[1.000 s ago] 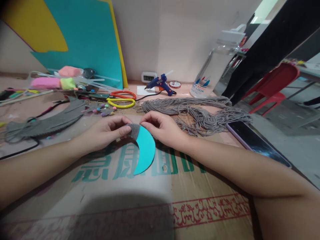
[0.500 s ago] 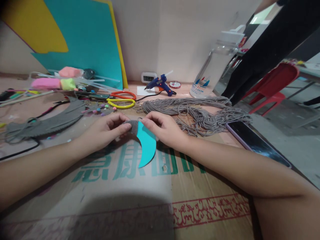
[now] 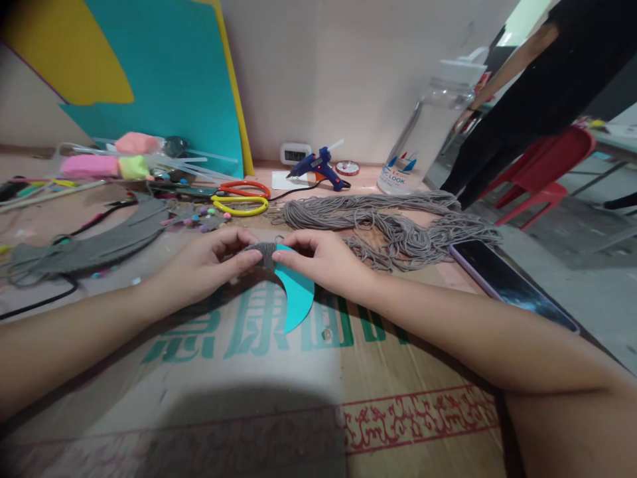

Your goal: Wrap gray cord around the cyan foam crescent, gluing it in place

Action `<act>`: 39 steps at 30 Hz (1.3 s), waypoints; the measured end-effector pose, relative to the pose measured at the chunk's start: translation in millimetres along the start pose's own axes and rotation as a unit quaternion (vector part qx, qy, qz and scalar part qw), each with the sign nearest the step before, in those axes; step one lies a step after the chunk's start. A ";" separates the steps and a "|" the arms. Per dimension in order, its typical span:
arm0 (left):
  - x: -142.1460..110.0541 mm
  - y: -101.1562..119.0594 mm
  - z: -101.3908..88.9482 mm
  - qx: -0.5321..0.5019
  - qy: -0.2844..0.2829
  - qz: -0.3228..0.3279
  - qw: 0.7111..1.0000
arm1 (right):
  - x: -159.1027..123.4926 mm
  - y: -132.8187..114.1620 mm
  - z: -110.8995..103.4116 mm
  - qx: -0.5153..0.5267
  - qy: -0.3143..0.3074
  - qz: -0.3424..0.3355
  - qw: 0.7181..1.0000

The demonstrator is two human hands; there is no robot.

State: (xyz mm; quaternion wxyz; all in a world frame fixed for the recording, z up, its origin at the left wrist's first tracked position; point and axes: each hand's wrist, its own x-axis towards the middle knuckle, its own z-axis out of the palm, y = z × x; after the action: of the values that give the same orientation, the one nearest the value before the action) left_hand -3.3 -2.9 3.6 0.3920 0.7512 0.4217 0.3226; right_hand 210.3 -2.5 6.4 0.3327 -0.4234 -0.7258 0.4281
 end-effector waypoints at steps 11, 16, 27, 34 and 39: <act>0.8 -2.7 0.1 0.011 -0.016 0.006 1.000 | -1.9 -4.6 1.4 -0.045 0.009 -0.009 0.999; 0.4 -1.4 -0.4 0.007 -0.002 -0.001 1.000 | -1.3 -6.7 1.1 -0.022 0.007 -0.008 1.000; 0.4 0.0 0.0 0.021 -0.010 0.006 1.000 | -0.6 -4.8 1.0 -0.109 -0.025 -0.051 0.992; 1.3 -1.6 -1.6 0.006 0.010 0.006 1.000 | -1.4 -7.8 -0.1 -0.114 -0.031 -0.039 0.992; 1.7 -3.1 -1.6 -0.002 0.004 0.011 1.000 | -1.7 -8.8 0.7 -0.143 -0.020 -0.049 0.988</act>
State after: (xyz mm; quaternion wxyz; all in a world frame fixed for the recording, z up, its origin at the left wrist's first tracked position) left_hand -5.1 0.1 2.0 0.3883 0.7536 0.4147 0.3305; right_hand 207.5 -6.7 13.8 0.2745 -0.4223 -0.8058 0.3113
